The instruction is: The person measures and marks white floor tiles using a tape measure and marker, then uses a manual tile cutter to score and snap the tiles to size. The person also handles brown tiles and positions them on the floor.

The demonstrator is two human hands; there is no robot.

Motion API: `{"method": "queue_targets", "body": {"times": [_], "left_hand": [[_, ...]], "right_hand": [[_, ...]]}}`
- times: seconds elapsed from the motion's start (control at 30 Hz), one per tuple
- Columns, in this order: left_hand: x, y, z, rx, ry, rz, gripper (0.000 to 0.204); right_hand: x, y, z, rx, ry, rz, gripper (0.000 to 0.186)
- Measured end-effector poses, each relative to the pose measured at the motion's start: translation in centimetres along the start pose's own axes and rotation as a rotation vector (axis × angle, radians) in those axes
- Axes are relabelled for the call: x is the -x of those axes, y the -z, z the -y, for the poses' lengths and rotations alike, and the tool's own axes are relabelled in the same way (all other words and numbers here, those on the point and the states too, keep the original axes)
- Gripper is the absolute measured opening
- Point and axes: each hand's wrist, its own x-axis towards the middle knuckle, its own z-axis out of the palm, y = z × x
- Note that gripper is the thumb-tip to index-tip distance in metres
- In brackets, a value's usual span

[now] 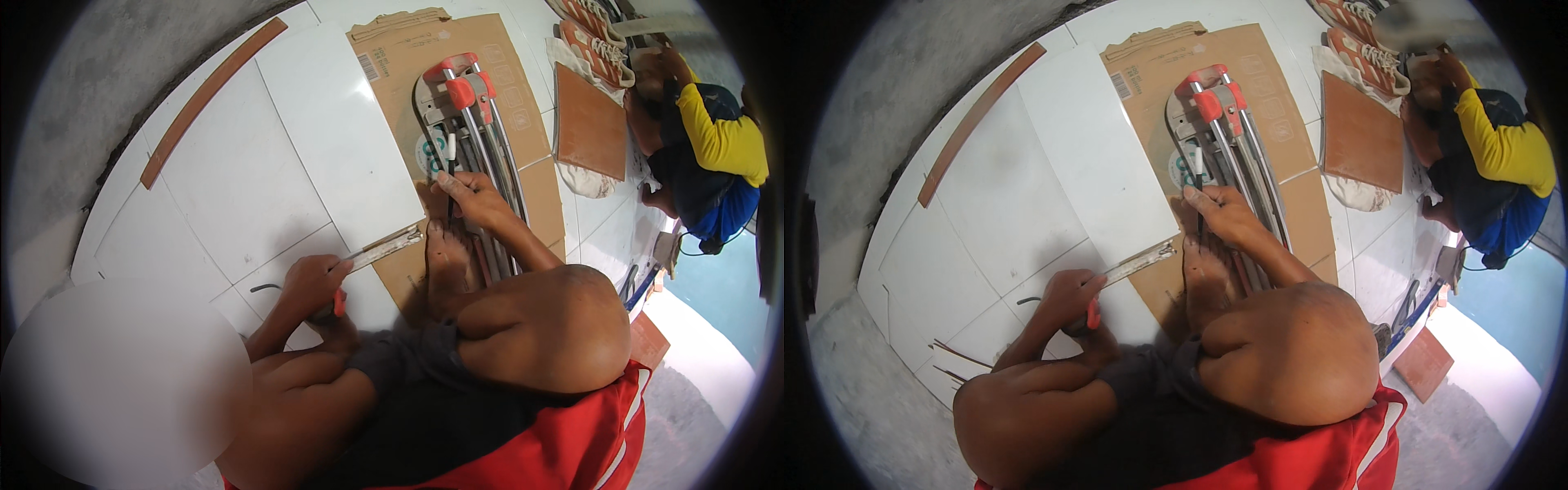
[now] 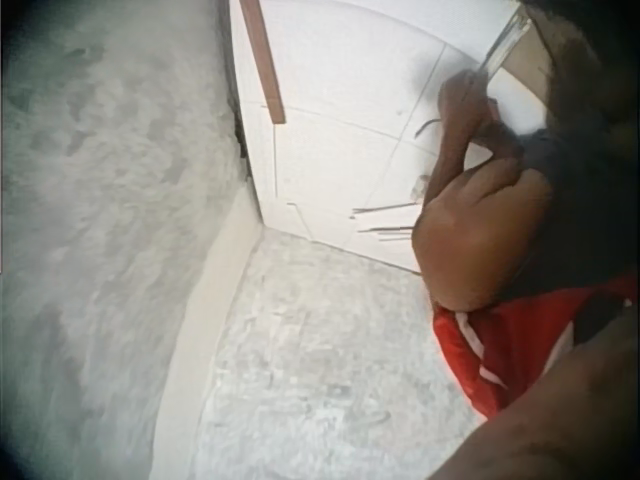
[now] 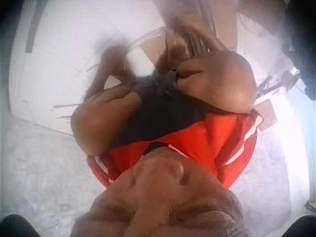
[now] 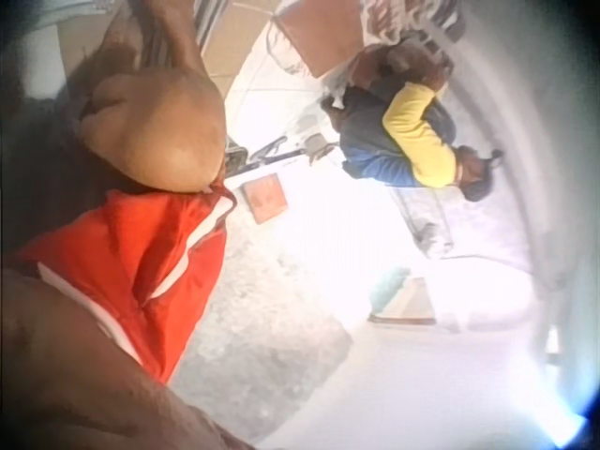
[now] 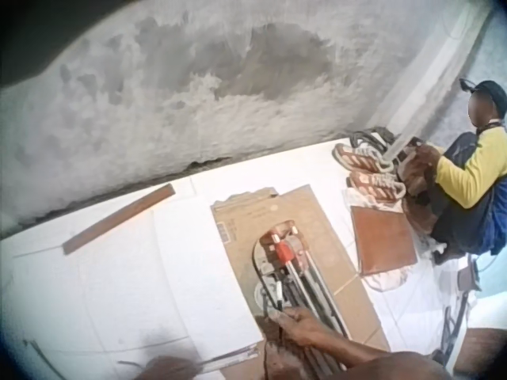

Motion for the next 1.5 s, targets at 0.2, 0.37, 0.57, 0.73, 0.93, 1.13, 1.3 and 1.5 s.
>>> {"method": "queue_targets", "body": {"times": [0.2, 0.37, 0.57, 0.73, 0.93, 1.13, 1.3, 1.5], "left_hand": [[-6.1, 10.3, -8.6, 0.326, 0.486, 0.404, 0.033], [-5.5, 6.6, -5.5, 0.148, 0.184, 0.441, 0.032], [-2.0, 3.5, -2.7, 0.237, 0.031, 0.192, 0.025], [-0.8, 4.6, -4.5, 0.757, 0.376, -0.217, 0.025], [-2.7, 7.5, -6.6, 1.011, 0.789, -0.267, 0.038], [-4.1, 8.1, -7.9, 1.043, 0.792, -0.196, 0.041], [-4.0, 7.8, -6.9, 1.089, 0.804, -0.184, 0.040], [-3.2, 7.6, -6.2, 1.293, 0.742, -0.234, 0.037]], "right_hand": [[0.8, -0.2, 0.9, -0.203, 0.090, -0.033, 0.036], [0.3, -0.5, -0.1, -0.296, 0.202, -0.035, 0.028], [-0.1, -0.3, -1.7, -0.182, 0.306, -0.115, 0.023], [0.3, 0.4, 0.4, -0.017, -0.012, 0.021, 0.022], [-0.1, -0.3, -0.1, -0.013, -0.236, 0.179, 0.023], [-0.6, -1.6, 0.1, -0.003, -0.262, 0.225, 0.021], [-1.0, -1.2, -1.5, -0.158, -0.281, 0.239, 0.017], [0.4, 0.4, -1.3, -0.475, -0.300, 0.364, 0.010]]}}
